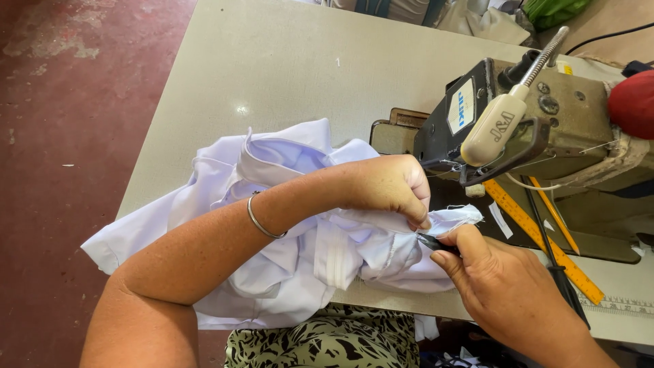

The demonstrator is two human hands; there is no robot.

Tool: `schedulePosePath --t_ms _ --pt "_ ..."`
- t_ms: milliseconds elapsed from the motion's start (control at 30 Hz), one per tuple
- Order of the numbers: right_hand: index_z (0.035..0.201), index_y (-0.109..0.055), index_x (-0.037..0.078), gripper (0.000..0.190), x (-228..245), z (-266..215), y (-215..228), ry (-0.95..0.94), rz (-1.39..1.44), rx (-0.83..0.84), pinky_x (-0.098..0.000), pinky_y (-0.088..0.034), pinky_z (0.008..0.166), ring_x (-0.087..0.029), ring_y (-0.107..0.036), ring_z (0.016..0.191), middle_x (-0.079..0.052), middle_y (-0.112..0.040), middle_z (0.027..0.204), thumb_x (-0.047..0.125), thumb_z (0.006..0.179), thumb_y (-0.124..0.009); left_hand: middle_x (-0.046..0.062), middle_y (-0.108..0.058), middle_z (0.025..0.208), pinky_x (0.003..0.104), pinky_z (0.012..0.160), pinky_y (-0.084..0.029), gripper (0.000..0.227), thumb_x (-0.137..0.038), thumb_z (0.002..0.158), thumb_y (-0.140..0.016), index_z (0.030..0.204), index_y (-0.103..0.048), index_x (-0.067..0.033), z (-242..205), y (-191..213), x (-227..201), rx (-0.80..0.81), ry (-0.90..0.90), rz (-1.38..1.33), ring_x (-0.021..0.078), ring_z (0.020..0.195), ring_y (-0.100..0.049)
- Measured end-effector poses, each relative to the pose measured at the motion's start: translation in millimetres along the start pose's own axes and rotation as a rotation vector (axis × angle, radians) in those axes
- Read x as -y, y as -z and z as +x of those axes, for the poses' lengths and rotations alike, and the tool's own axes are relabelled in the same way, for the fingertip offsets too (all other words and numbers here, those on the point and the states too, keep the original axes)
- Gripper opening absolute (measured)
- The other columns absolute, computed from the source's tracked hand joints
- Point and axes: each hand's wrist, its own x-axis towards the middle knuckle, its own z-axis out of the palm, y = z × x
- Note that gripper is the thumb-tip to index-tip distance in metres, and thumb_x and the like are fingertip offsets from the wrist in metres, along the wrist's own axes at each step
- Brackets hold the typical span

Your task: Trimming loose threads from a white garment using snips and inspecting the quality of the seams at a sewing workstation.

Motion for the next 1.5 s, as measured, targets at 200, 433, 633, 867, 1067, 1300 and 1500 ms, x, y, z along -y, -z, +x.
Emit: schedulePosePath --t_ms 200,433,633,867,1067,1300,1500 --pt "0.102 -0.05 0.021 0.029 0.4 3.3 6.8 0.033 -0.117 0.024 -0.0536 -0.05 0.057 -0.038 -0.069 0.073 -0.002 -0.071 0.078 0.049 0.098 -0.052 -0.006 -0.054 0.055 0.029 0.055 -0.037 0.016 -0.028 0.07 -0.076 0.063 -0.074 -0.014 8.6 -1.8 3.8 -0.008 -0.033 0.077 0.0075 0.057 -0.046" --pt "0.103 -0.052 0.023 0.027 1.5 7.0 14.7 0.017 -0.103 0.079 -0.0536 -0.051 0.063 -0.042 -0.066 0.072 -0.003 -0.072 0.078 0.049 0.098 -0.051 -0.006 -0.061 0.056 0.027 0.057 -0.04 0.015 -0.026 0.072 -0.076 0.063 -0.075 -0.0128 9.0 1.0 0.3 0.023 -0.059 0.082 0.0064 0.059 -0.051" --pt "0.102 -0.051 0.023 0.026 4.4 9.1 19.2 0.043 -0.135 0.098 -0.0507 -0.052 0.061 -0.036 -0.068 0.069 -0.002 -0.07 0.074 0.049 0.098 -0.052 -0.002 -0.04 0.053 0.033 0.055 -0.033 0.027 -0.028 0.069 -0.076 0.055 -0.061 -0.0105 15.3 -0.7 3.0 0.028 -0.105 0.218 0.0124 0.058 -0.04" --pt "0.1 -0.05 0.025 0.027 5.2 10.3 17.0 0.048 -0.209 0.076 -0.0502 -0.05 0.056 -0.034 -0.066 0.062 0.0 -0.068 0.068 0.051 0.097 -0.054 -0.003 -0.037 0.052 0.033 0.051 -0.031 0.018 -0.024 0.063 -0.072 0.054 -0.062 -0.0108 14.8 -1.6 2.3 0.013 -0.126 0.256 0.0119 0.056 -0.037" --pt "0.101 -0.05 0.024 0.025 2.8 10.6 13.2 0.049 -0.165 0.076 -0.0517 -0.048 0.057 -0.038 -0.064 0.065 -0.001 -0.069 0.071 0.05 0.098 -0.052 -0.003 -0.037 0.052 0.034 0.052 -0.03 0.021 -0.024 0.064 -0.072 0.053 -0.059 -0.011 12.3 -2.7 4.9 0.013 -0.125 0.233 0.0121 0.056 -0.036" --pt "0.119 -0.071 -0.002 0.039 -2.3 -6.9 -43.0 -0.132 1.026 -0.286 -0.0235 -0.045 0.06 -0.01 -0.054 0.064 -0.001 -0.06 0.073 0.014 0.084 -0.075 -0.005 -0.064 0.065 0.025 0.065 -0.043 0.016 -0.02 0.074 -0.07 0.061 -0.069 -0.0108 -11.3 5.5 7.0 -0.055 -0.132 -0.024 0.0062 0.069 -0.057" --pt "0.076 -0.065 0.008 0.022 18.2 14.2 -78.7 -0.266 1.027 -0.529 -0.0221 -0.04 0.059 -0.005 -0.044 0.064 0.007 -0.054 0.066 0.02 0.083 -0.082 -0.004 -0.061 0.067 0.031 0.063 -0.043 0.02 -0.026 0.076 -0.065 0.062 -0.062 -0.0124 -20.5 -8.4 8.1 -0.212 -0.259 0.166 0.0107 0.065 -0.055"
